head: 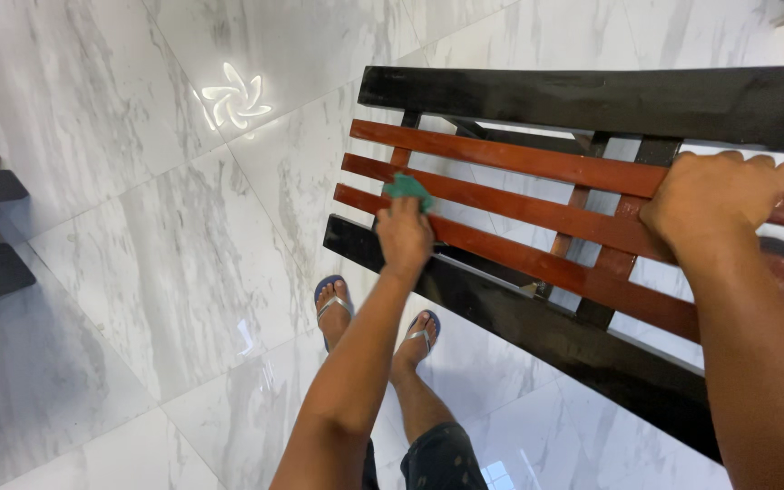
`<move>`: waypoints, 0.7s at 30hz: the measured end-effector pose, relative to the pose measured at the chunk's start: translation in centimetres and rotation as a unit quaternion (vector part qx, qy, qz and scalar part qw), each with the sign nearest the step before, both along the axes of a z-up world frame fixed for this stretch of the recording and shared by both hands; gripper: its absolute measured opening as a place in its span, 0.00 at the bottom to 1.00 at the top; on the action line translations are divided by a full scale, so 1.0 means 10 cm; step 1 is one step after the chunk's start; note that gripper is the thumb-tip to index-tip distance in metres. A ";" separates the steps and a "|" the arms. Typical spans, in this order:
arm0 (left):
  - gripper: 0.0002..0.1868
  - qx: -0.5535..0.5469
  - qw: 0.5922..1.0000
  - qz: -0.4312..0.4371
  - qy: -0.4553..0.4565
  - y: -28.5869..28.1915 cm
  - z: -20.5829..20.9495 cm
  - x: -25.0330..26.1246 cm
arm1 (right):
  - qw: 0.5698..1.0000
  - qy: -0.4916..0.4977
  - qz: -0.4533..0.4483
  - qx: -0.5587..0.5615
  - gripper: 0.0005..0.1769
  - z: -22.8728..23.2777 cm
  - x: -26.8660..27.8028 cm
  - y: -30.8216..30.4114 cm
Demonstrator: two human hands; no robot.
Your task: The person wipes down the backrest, slats, and seat of a wooden chair with a cloth, pushes it under a dining table, and then cleans another wooden chair by wiping its frame, slats, and seat with the cloth.
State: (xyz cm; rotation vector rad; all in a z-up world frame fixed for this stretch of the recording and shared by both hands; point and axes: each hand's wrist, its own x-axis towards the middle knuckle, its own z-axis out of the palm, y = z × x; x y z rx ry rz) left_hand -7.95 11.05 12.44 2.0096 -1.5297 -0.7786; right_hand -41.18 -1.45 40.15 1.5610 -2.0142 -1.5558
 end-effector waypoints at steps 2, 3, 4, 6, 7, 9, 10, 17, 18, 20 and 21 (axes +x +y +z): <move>0.23 -0.027 0.997 -0.055 0.041 0.15 0.40 -0.25 | 1.000 -0.001 0.002 -0.007 0.34 -0.05 -0.04 -0.04; 0.22 -0.036 0.995 -0.068 0.066 0.25 0.62 -0.42 | 1.000 -0.003 0.007 -0.016 0.36 -0.05 -0.06 -0.04; 0.21 -0.034 0.993 -0.078 0.076 0.31 0.85 -0.65 | 1.000 0.000 0.006 -0.015 0.36 -0.04 -0.08 -0.02; 0.23 -0.023 0.987 -0.112 0.110 0.53 1.34 -1.16 | 1.000 -0.020 0.013 -0.013 0.29 -0.03 -0.10 0.00; 0.26 -0.014 0.981 -0.136 0.134 0.65 1.56 -1.36 | 1.000 -0.019 0.012 -0.015 0.29 0.00 -0.11 -0.03; 0.28 -0.056 0.979 -0.147 0.128 0.79 1.74 -1.55 | 0.998 -0.052 -0.016 -0.011 0.25 0.03 -0.12 -0.03; 0.30 -0.098 0.976 -0.154 0.122 0.85 1.75 -1.62 | 0.999 -0.051 -0.016 -0.010 0.25 0.04 -0.14 -0.01; 0.28 0.035 0.989 -0.143 0.005 0.27 0.95 -0.66 | 0.995 -0.092 0.015 -0.018 0.25 0.03 -0.35 0.02; 0.37 0.077 0.970 -0.232 0.009 0.17 0.97 -0.59 | 0.995 -0.093 0.019 -0.019 0.22 -0.01 -0.36 0.02; 0.48 0.120 0.940 -0.319 0.012 -0.03 1.03 -0.46 | 0.995 -0.091 0.026 -0.015 0.22 -0.03 -0.38 0.01; 0.46 0.162 0.916 -0.367 0.008 -0.12 1.04 -0.42 | 0.995 -0.088 0.033 -0.012 0.21 -0.03 -0.37 0.01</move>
